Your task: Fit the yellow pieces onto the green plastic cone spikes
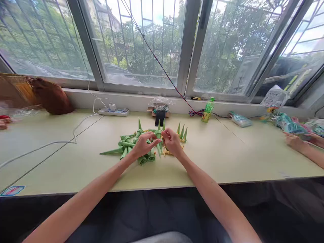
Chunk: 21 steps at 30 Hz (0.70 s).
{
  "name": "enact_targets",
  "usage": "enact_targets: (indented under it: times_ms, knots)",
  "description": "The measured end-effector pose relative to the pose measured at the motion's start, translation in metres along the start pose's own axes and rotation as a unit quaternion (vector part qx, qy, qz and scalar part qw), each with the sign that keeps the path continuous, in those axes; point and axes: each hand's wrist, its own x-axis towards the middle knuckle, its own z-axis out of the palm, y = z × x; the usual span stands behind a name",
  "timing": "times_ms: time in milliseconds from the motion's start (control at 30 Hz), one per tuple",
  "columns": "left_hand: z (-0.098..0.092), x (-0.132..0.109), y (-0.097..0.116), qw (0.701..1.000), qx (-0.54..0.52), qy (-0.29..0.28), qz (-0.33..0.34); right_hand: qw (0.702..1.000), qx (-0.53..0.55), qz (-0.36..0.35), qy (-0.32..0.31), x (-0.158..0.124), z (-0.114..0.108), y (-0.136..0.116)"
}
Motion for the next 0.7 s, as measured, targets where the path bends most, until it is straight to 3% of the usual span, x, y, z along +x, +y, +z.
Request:
enact_targets:
  times_ms: [700]
  knots:
    - [0.0027, -0.0055, -0.0081, 0.991, 0.043, 0.049, 0.115, 0.991, 0.105, 0.067, -0.043, -0.0001, 0.0018, -0.0033]
